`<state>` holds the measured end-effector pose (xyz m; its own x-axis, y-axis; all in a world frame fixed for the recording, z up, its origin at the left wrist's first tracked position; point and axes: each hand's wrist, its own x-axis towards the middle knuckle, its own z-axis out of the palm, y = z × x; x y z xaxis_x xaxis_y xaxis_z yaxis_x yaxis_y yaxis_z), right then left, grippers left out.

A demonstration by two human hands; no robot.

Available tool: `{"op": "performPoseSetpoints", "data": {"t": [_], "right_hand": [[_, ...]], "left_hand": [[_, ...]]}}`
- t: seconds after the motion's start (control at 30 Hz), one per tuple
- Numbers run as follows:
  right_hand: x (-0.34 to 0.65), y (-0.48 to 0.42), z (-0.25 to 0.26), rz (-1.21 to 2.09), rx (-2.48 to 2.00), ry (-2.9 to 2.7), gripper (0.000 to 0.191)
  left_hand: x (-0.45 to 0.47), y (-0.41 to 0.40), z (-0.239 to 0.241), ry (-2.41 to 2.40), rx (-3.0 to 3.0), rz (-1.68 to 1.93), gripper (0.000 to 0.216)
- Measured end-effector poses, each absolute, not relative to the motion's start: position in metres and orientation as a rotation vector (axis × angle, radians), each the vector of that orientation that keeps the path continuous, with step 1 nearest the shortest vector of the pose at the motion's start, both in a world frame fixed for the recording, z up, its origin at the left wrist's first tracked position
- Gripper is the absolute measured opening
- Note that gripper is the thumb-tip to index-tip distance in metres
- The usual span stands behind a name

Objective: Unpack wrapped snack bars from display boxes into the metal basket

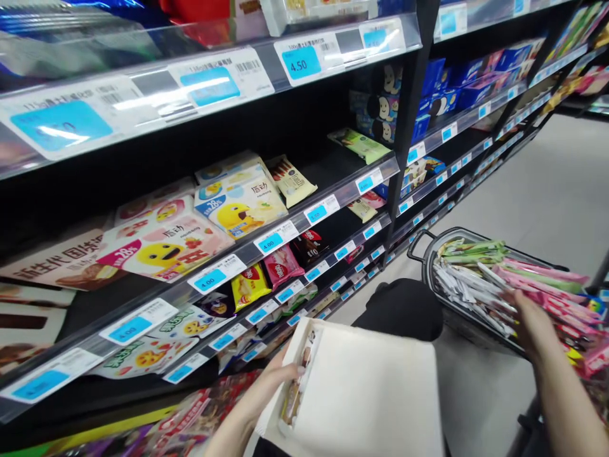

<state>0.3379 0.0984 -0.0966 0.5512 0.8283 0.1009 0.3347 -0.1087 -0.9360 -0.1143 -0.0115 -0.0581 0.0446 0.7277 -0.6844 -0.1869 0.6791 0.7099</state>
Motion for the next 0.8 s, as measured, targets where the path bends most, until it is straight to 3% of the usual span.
{"op": "performPoseSetpoints", "data": {"t": [0.13,0.17,0.3,0.4,0.5,0.67,0.8], "right_hand": [[0.256,0.046,-0.081,1.343,-1.446,-1.054,0.072],[0.236,0.035,-0.073,1.405,-1.422,-1.002,0.072],[0.183,0.042,-0.038,1.257,-1.637,-1.225,0.085],[0.173,0.097,-0.027,1.268,-1.947,-1.440,0.089],[0.170,0.157,-0.035,1.270,-2.071,-1.407,0.079],[0.147,0.200,-0.063,1.216,-2.299,-1.330,0.045],[0.131,0.197,-0.078,1.125,-2.393,-1.291,0.042]], "left_hand": [[-0.121,0.017,-0.075,1.421,0.302,0.719,0.046],[-0.124,0.028,-0.081,1.420,0.282,0.688,0.041],[-0.130,0.082,-0.109,1.366,0.162,0.448,0.021],[-0.124,0.123,-0.130,1.319,0.097,0.369,0.020],[-0.113,0.155,-0.149,1.261,0.048,0.447,0.025],[-0.102,0.175,-0.178,1.173,-0.029,0.735,0.029],[-0.098,0.146,-0.198,1.154,-0.104,0.932,0.035]]}}
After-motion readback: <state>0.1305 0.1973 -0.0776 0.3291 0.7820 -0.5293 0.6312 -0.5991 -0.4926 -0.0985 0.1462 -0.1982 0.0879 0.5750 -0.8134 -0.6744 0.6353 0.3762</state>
